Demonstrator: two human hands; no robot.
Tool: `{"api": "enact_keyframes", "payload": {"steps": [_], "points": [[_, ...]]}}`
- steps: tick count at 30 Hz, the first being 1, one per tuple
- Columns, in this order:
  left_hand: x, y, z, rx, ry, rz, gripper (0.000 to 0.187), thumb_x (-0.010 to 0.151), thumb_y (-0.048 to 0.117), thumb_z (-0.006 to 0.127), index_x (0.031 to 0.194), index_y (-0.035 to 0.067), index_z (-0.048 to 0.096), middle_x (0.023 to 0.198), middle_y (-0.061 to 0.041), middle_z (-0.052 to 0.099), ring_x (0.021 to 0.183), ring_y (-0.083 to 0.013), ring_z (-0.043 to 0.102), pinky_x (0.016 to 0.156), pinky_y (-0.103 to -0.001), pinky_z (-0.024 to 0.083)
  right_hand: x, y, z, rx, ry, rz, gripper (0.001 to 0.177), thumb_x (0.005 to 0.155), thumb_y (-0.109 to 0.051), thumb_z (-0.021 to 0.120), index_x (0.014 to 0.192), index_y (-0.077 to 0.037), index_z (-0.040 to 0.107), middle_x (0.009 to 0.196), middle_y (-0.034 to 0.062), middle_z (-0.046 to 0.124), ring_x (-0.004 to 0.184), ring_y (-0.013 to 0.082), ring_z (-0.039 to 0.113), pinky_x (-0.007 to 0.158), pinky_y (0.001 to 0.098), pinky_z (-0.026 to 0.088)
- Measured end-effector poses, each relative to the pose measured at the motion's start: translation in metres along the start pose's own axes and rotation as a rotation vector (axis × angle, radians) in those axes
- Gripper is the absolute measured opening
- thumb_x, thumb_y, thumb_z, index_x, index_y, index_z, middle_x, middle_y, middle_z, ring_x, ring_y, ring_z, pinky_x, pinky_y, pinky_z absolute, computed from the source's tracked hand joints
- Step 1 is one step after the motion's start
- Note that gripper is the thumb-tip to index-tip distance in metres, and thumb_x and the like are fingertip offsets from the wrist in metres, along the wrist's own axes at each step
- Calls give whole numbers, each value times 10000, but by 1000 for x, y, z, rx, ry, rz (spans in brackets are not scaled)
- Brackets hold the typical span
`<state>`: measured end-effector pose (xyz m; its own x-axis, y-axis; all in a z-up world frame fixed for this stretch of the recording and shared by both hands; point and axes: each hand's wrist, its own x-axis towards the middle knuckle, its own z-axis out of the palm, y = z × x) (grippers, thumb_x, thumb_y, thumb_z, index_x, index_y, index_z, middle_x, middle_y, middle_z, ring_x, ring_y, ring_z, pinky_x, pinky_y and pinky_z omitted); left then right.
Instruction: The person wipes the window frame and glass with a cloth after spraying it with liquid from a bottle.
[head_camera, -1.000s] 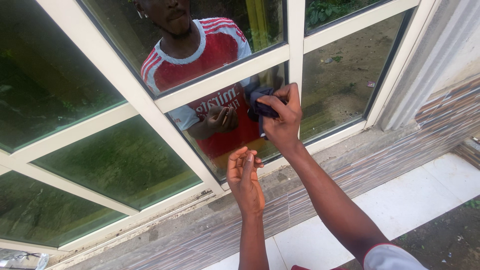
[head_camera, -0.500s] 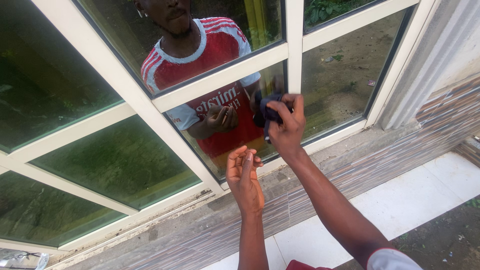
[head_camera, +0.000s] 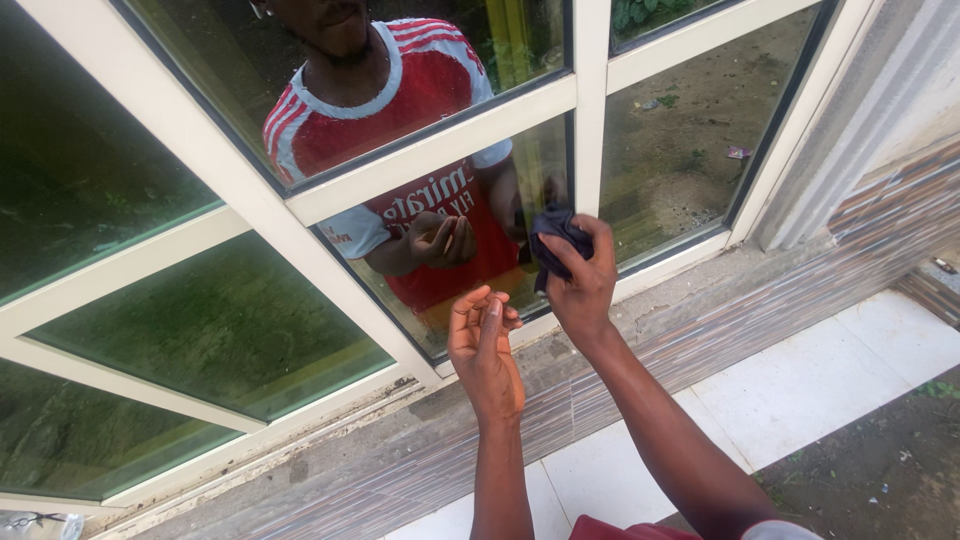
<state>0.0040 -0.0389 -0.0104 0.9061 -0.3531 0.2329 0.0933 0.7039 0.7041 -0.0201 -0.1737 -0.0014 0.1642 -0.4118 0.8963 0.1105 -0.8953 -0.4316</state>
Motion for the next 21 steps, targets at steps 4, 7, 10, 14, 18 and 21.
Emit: {"api": "enact_keyframes", "payload": {"steps": [4, 7, 10, 14, 18, 21], "points": [[-1, -3, 0, -7, -28, 0, 211, 985, 65, 661, 1190, 19, 644, 1050, -104, 671, 898, -160, 629, 808, -323, 528, -18, 6, -4, 133, -70, 118, 376, 833, 127, 695, 1158, -54, 753, 1212, 156, 560, 1115, 286, 664, 920, 356, 591], [-2, -4, 1, -10, -38, -2, 213, 983, 60, 659, 1192, 21, 645, 1055, -108, 673, 898, -159, 627, 810, -326, 529, -8, 4, -5, 70, -67, 144, 335, 793, 148, 671, 1074, -25, 729, 1089, 143, 519, 1002, 267, 616, 809, 357, 545], [-4, -3, 2, -25, -50, -10, 211, 983, 64, 664, 1189, 24, 645, 1057, -103, 670, 900, -157, 624, 814, -327, 526, 18, -5, -3, 89, 8, 34, 269, 824, 136, 693, 1048, -11, 706, 1056, 127, 490, 957, 252, 573, 786, 366, 515], [-3, -2, -1, 9, -34, -7, 216, 975, 75, 671, 1185, 31, 651, 1045, -102, 672, 897, -159, 630, 818, -334, 536, 54, -15, 3, 112, 49, -7, 235, 835, 128, 697, 1032, 1, 702, 1028, 117, 488, 912, 250, 549, 728, 343, 499], [-2, 1, -3, 11, -8, -11, 219, 968, 83, 675, 1181, 35, 656, 1047, -96, 676, 896, -158, 632, 813, -330, 531, 53, -18, 3, 96, 44, -18, 203, 827, 131, 669, 1001, 26, 666, 1008, 118, 452, 902, 250, 537, 776, 379, 483], [-2, 2, -3, 5, -12, -8, 218, 973, 84, 676, 1184, 34, 655, 1046, -94, 676, 899, -154, 630, 818, -327, 533, 33, -11, 2, 88, 16, -1, 183, 824, 136, 663, 975, 33, 646, 1000, 118, 445, 900, 252, 530, 783, 381, 473]]}}
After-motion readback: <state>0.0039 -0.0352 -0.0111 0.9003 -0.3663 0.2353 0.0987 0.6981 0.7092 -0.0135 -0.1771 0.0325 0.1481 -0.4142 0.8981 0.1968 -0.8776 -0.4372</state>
